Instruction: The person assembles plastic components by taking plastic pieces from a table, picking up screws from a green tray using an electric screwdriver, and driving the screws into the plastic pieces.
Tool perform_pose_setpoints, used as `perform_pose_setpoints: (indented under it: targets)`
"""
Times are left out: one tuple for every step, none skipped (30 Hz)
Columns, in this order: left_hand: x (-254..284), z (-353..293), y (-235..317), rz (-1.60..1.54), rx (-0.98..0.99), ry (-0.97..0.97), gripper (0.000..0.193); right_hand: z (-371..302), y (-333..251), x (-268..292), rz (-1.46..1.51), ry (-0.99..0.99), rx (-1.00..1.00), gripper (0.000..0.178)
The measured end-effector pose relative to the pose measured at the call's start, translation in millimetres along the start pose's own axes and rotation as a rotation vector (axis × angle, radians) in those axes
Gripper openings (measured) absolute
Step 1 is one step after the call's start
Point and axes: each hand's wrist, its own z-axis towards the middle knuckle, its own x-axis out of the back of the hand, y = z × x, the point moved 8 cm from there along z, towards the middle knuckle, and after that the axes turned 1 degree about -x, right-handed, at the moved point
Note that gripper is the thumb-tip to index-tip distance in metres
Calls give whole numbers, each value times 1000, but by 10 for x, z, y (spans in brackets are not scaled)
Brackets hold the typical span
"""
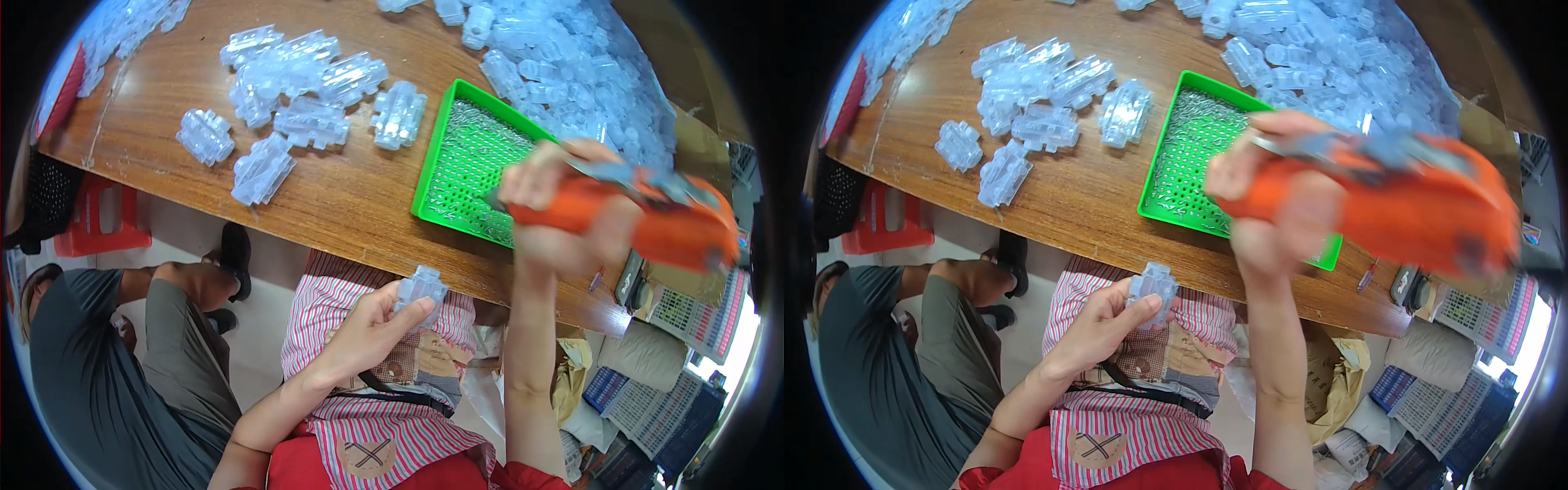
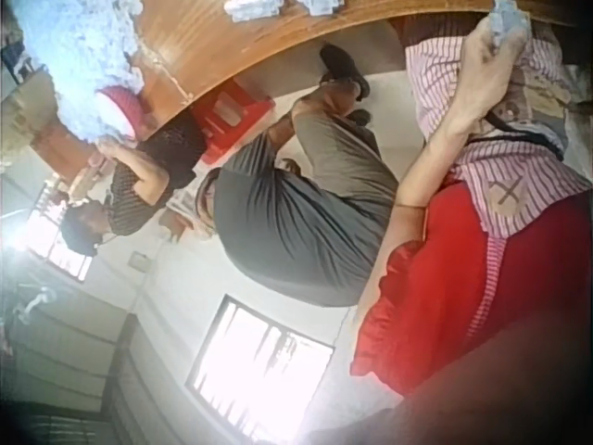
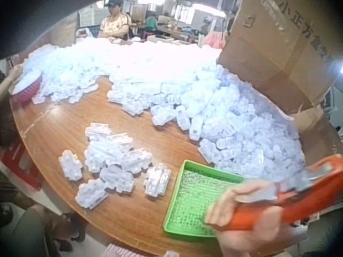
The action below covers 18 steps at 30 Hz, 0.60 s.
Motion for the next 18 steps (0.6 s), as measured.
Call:
perform_pose_setpoints:
  targets:
    - [-9,-4,2,-10,2,10,32,-15,-162,-41,86,-41,-3,67]
    - [-22,-12,17,-26,4,17,31,-53,-340,-156,46,-167,3,68]
    - [-13,-13,20,-40,3,23,31,-134,-433,-270,79,-262,6,68]
    - [-11,-3,-5,-37,-2,25,29,-263,-481,-322,84,-170,7,65]
    - [-17,10,-8,-43,-3,21,29,-365,-496,-400,10,-172,0,64]
    - [6,-9,-35,-32,3,30,28,-460,-461,-459,-54,-173,-12,63]
    - [26,-23,-62,-20,10,38,27,-525,-407,-491,-64,-171,-25,63]
    - [42,-19,-86,-24,13,45,27,-573,-352,-498,-75,-168,-38,63]
    - [42,-3,-65,-35,-32,55,27,-581,-329,-503,-87,-190,-37,65]
    - [49,5,-44,-44,-77,66,28,-592,-308,-495,-100,-179,-55,66]
    - [47,4,-48,-49,-97,61,27,-603,-288,-489,-111,-168,-72,66]
    - [39,16,-59,-53,-93,57,27,-595,-278,-488,-108,-193,-61,67]
    - [32,23,-66,-66,-92,52,27,-602,-270,-484,-113,-191,-64,67]
    - [25,30,-70,-78,-92,48,27,-607,-251,-476,-107,-176,-80,67]
    - [14,38,-66,-81,-90,46,27,-608,-233,-461,-99,-161,-96,66]
    - [2,44,-49,-68,-96,49,26,-602,-232,-449,-102,-161,-97,66]
    - [-11,55,-32,-56,-102,52,25,-596,-220,-453,-132,-189,-109,64]
    - [8,43,-49,-58,-98,61,25,-618,-173,-476,-150,-218,-127,63]
